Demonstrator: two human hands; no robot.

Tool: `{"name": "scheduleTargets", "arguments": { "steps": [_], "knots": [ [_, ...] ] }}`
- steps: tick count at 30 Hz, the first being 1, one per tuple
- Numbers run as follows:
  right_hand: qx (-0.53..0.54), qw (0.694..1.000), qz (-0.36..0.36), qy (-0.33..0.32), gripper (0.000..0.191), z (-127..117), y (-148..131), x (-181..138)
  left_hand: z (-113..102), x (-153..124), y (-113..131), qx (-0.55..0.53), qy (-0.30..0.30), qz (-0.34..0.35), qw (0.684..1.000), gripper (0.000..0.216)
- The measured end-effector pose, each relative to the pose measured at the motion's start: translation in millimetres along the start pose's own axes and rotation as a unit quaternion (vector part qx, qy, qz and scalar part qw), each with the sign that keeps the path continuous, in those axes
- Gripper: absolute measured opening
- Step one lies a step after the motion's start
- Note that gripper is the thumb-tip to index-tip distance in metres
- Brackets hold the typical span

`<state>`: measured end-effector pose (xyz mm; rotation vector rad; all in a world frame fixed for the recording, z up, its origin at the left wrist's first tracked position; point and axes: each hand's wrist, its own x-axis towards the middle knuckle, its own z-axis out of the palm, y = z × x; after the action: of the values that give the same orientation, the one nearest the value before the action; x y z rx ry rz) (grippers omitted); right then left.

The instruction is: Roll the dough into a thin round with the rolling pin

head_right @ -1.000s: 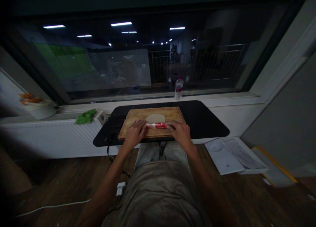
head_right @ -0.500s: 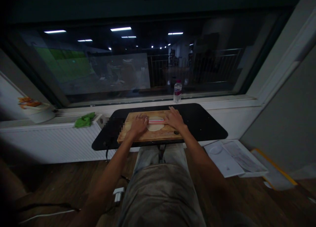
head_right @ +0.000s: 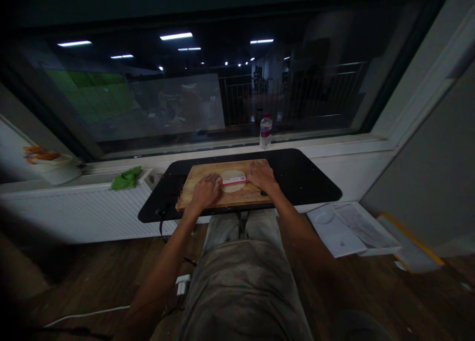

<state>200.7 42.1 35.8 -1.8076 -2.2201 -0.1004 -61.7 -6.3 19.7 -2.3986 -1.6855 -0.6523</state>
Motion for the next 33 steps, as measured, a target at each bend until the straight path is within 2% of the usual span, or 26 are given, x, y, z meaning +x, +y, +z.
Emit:
{"name": "scheduleTargets", "arguments": {
  "steps": [5,12,22,27,33],
  "knots": [
    [-0.015,1.000,0.010,0.003,0.052,-5,-4,-8,2,-15,2,-0.019,0.025,0.012,0.999,0.043],
    [-0.030,0.999,-0.016,0.023,0.049,-9,-6,-21,0,-37,9,-0.030,0.041,0.027,0.998,0.047],
    [-0.038,0.996,-0.046,0.062,0.050,2,5,-39,-3,-59,27,-0.046,0.055,0.029,0.997,0.048],
    [-0.040,0.997,-0.026,0.057,0.053,8,4,-27,2,-52,22,-0.036,0.067,0.026,0.997,0.049],
    [-0.049,0.998,-0.024,0.015,0.058,20,6,15,12,-30,11,-0.014,0.065,0.001,0.998,0.047]
  ]
}}
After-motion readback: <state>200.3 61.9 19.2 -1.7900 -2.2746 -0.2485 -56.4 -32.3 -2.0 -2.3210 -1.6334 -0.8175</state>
